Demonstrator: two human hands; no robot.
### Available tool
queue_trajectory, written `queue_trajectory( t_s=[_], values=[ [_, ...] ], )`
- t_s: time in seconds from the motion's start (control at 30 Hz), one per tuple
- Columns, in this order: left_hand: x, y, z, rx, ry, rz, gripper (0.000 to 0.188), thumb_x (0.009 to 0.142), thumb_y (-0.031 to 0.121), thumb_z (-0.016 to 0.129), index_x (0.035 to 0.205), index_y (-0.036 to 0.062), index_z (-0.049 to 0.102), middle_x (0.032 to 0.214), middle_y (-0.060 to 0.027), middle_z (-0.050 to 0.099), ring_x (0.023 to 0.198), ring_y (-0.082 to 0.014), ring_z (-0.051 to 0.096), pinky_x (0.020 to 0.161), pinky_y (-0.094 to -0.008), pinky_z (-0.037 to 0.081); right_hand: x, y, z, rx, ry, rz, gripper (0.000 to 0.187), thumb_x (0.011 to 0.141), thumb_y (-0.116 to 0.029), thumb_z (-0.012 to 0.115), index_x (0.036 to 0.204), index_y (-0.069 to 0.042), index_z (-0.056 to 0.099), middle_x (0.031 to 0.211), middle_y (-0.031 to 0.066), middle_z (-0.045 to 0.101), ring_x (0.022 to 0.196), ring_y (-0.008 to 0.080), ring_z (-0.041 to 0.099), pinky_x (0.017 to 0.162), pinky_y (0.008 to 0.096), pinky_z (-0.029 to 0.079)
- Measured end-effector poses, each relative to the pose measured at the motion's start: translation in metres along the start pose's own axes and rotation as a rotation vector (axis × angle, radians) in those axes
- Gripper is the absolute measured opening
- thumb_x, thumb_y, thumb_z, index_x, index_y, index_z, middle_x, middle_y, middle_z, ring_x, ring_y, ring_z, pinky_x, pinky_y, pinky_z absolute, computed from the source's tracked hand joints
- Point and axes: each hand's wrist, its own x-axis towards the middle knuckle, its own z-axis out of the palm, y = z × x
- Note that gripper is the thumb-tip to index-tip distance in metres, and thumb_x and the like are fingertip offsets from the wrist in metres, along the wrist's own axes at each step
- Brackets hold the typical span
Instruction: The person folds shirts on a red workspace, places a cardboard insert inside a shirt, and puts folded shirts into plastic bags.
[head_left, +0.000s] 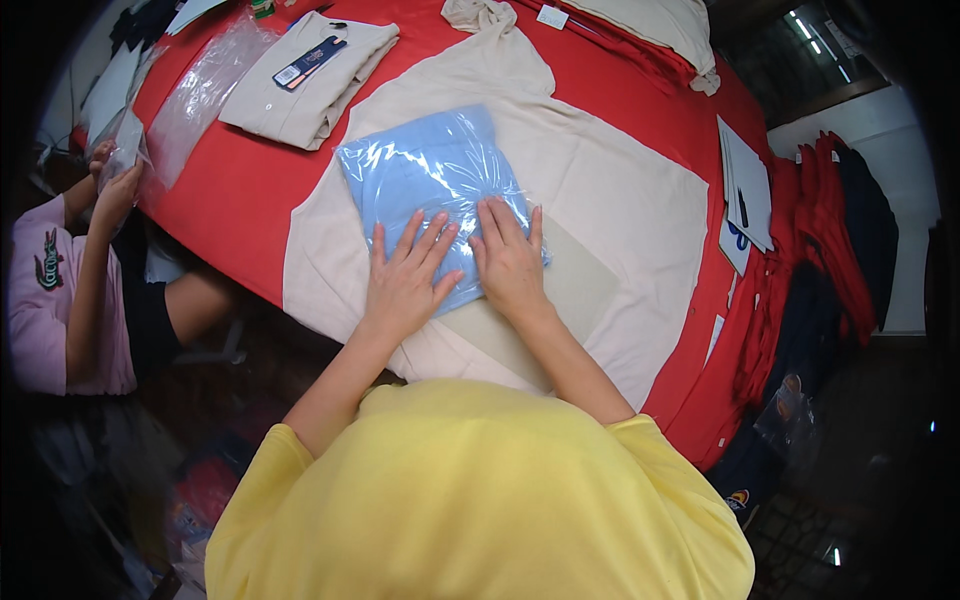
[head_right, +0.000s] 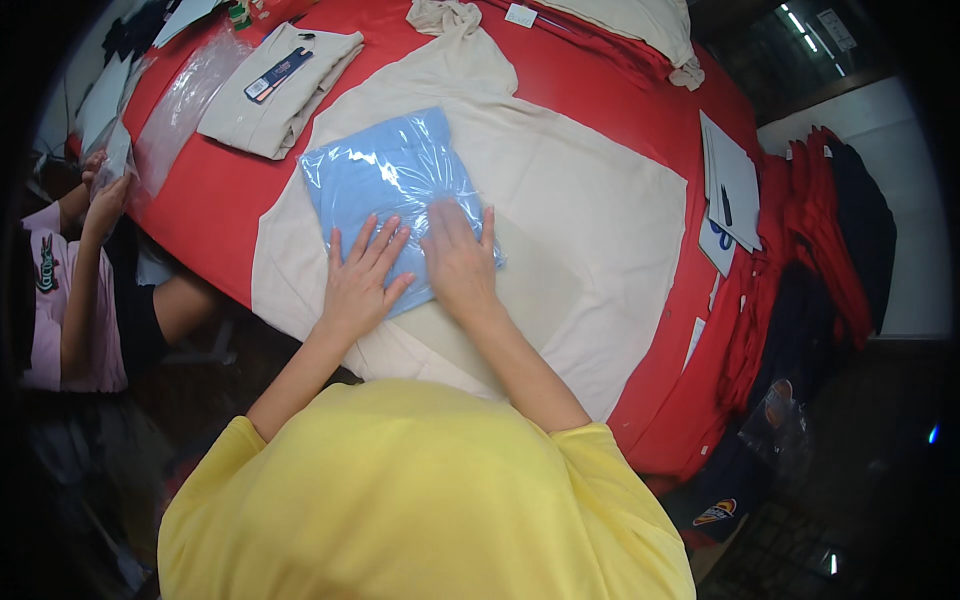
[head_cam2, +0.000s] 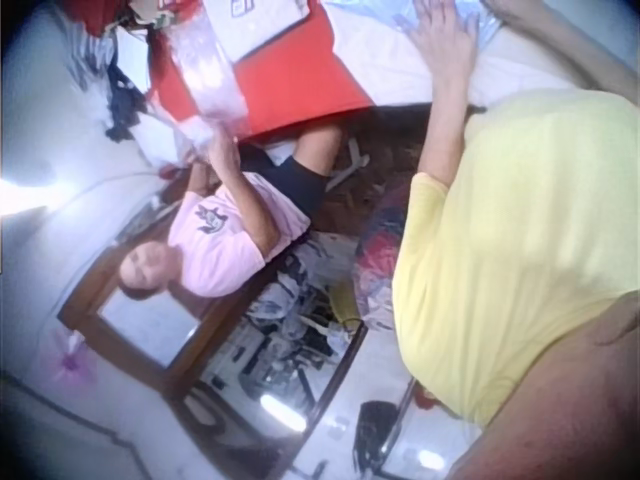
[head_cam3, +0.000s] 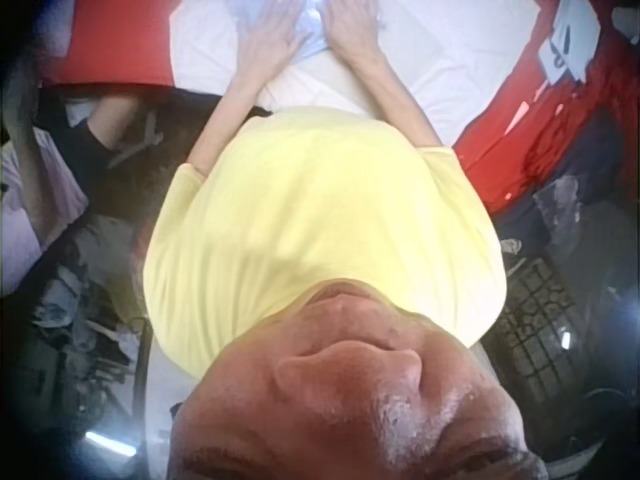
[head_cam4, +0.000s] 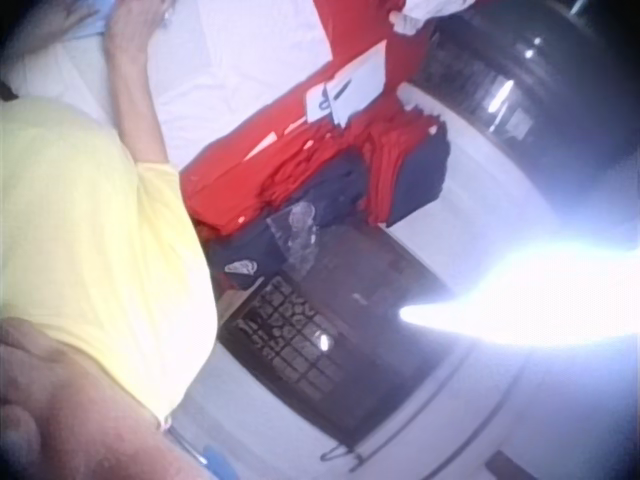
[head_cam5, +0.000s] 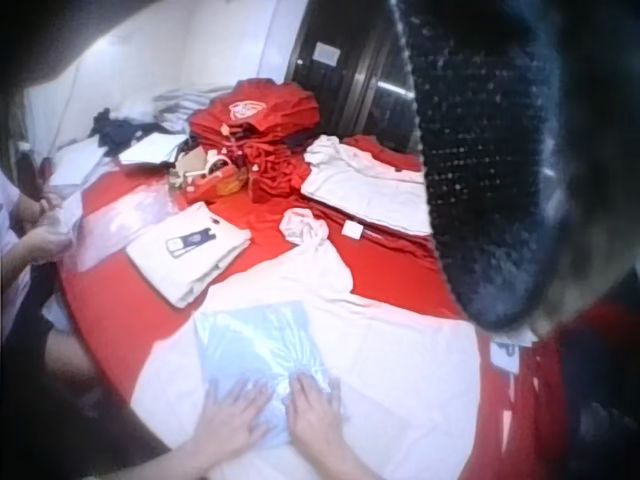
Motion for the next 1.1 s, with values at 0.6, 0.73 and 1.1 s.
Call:
queue_trajectory(
  t_s=[0.6, 0.73, 1.1],
  values=[
    [0.009, 0.011, -0.025, -0.005, -0.042, -0.042, 0.057, 0.087, 0.034, 0.059, 0.138, 0.0119, 0.044, 0.147, -0.0032, 0.037, 0.138, -0.0238, 0.028, 0.111, -0.0569, 0.014, 0.027, 0.016, 0.003, 0.147, 0.006, 0.208, 0.056, 0.08, -0.033, 0.069, 0.118, 0.004, 0.051, 0.121, 0.0169, 0.053, 0.113, 0.0311, 0.051, 0.101, 0.0461, 0.032],
    [0.01, 0.017, -0.011, -0.01, 0.063, -0.01, 0.056, 0.086, 0.031, 0.059, 0.135, 0.0059, 0.045, 0.147, -0.0066, 0.037, 0.137, -0.0253, 0.03, 0.111, -0.0534, 0.017, 0.034, 0.005, 0.008, -0.104, 0.067, 0.138, 0.048, 0.079, -0.04, 0.069, 0.103, 0.0, 0.057, 0.102, 0.0126, 0.057, 0.101, 0.0275, 0.055, 0.098, 0.0477, 0.033],
    [-0.042, -0.006, -0.016, 0.052, -0.032, -0.206, 0.069, 0.089, 0.041, 0.054, 0.144, 0.0048, 0.031, 0.151, -0.0122, 0.028, 0.141, -0.0259, 0.024, 0.113, -0.0509, 0.01, 0.03, 0.01, 0.008, -0.026, 0.089, 0.12, 0.055, 0.075, -0.044, 0.071, 0.105, 0.001, 0.059, 0.103, 0.0123, 0.059, 0.098, 0.027, 0.056, 0.099, 0.0489, 0.032]
  ],
)
